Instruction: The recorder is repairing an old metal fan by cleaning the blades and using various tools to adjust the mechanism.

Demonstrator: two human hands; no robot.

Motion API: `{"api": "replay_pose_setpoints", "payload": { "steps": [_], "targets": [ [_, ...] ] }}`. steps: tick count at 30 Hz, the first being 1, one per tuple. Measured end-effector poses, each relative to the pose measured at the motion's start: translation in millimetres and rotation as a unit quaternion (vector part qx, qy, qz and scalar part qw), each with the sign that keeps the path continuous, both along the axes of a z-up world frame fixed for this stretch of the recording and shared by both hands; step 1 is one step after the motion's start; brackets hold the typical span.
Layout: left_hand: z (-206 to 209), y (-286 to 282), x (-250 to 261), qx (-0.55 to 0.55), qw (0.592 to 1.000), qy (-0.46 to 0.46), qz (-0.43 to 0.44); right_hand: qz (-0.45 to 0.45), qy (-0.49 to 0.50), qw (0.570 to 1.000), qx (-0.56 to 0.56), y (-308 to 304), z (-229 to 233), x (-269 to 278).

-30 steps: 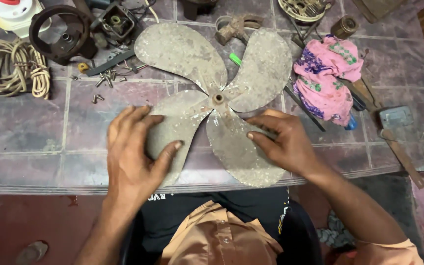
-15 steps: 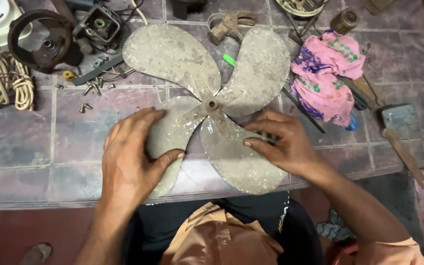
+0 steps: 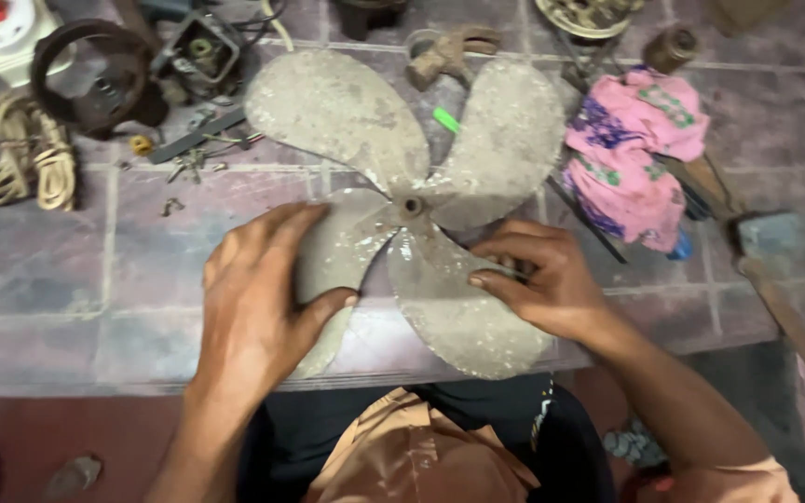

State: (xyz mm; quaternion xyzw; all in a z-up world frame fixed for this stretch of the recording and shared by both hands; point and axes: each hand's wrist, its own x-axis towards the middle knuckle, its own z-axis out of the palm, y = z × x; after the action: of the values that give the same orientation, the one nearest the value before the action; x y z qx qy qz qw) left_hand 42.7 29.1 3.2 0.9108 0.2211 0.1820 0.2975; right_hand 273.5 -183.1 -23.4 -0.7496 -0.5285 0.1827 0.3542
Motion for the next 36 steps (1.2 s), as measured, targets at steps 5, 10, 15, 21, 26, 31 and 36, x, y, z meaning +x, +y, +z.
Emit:
{"api": "replay_pose_setpoints", "payload": {
  "steps": [5, 10, 15, 21, 26, 31, 36],
  "targets": [
    [-16, -6, -3, -0.022, 0.996, -0.087, 0.023, -0.021, 0.005, 1.0, 0.011, -2, 1, 4],
    [-10, -1, -5, 0.026, 0.994, -0.08, 0.067, -0.023, -0.04, 0.999, -0.001, -1, 26, 21],
    [-56, 9, -35, -0.094, 0.969, -0.21, 0.095, -0.141, -0.271, 0.952, 0.033, -18, 63, 63],
    [-61, 10, -38, -0.34, 0.825, -0.418, 0.171, -0.015, -0.323, 0.945, -0.042, -52, 28, 134],
    [-67, 8, -38, -0.303, 0.865, -0.382, 0.122, -0.165, -0.162, 0.96, 0.158, -87, 37, 164],
    [-71, 7, -39, -0.288, 0.881, -0.354, 0.122, -0.244, -0.234, 0.905, 0.256, -135, 47, 215],
    [-54, 1, -36, -0.291, 0.881, -0.356, 0.11, -0.264, -0.295, 0.918, -0.026, -149, -2, 248]
  ]
}}
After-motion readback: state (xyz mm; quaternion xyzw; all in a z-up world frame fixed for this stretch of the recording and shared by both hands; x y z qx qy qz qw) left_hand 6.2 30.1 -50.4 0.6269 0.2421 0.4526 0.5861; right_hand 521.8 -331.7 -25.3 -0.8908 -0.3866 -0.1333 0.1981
